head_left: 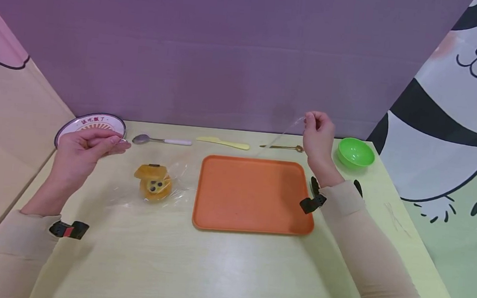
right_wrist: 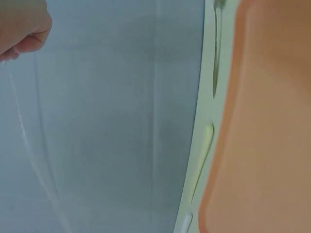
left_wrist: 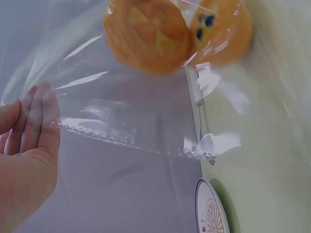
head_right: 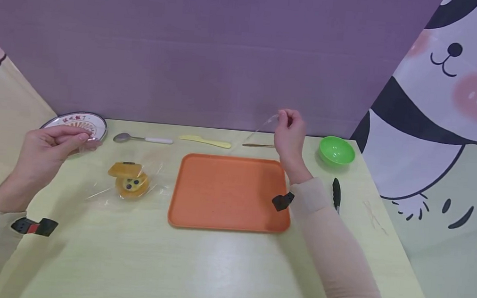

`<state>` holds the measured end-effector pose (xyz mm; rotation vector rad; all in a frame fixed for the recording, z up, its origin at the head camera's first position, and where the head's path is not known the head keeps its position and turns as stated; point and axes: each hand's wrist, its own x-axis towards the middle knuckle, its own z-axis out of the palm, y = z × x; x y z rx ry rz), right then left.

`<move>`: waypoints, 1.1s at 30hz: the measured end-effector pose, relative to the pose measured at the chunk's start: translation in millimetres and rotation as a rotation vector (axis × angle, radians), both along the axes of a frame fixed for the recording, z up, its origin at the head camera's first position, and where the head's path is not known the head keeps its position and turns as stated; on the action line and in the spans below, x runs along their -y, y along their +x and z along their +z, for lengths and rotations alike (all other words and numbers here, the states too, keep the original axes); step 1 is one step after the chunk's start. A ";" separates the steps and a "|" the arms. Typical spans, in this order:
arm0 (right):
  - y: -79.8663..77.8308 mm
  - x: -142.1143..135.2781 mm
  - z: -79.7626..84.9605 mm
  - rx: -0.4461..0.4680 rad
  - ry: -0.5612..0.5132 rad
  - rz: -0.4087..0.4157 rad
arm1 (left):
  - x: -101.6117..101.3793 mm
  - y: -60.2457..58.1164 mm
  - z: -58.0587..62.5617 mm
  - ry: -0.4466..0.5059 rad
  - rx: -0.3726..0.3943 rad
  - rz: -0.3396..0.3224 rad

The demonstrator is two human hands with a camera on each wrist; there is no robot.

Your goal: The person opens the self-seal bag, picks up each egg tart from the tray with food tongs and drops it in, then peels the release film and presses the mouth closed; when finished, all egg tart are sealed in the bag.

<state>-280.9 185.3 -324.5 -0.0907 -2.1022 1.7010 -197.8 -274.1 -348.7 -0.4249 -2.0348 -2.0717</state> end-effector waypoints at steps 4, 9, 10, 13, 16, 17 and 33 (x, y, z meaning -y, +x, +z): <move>3.8 -19.8 2.2 -0.048 0.008 -0.036 | 1.6 0.6 0.3 -0.004 0.003 0.007; 23.9 -53.5 7.1 -0.080 0.061 -0.042 | -0.5 -2.6 1.4 -0.004 0.002 -0.010; 28.8 -61.0 8.4 -0.071 0.073 -0.036 | -0.9 -3.2 1.8 0.002 0.001 -0.015; 43.6 -81.6 11.5 -0.062 0.104 -0.022 | -0.9 -4.0 3.5 0.017 -0.007 -0.031; 58.9 -100.7 13.5 -0.034 0.079 0.015 | -0.2 -3.5 4.8 0.031 -0.007 -0.040; 63.9 -106.5 14.1 -0.030 0.060 0.030 | 0.2 -3.2 5.1 0.025 -0.007 -0.039; 85.6 -189.5 -10.6 0.381 0.322 -0.076 | 10.0 2.4 6.7 0.000 0.010 0.005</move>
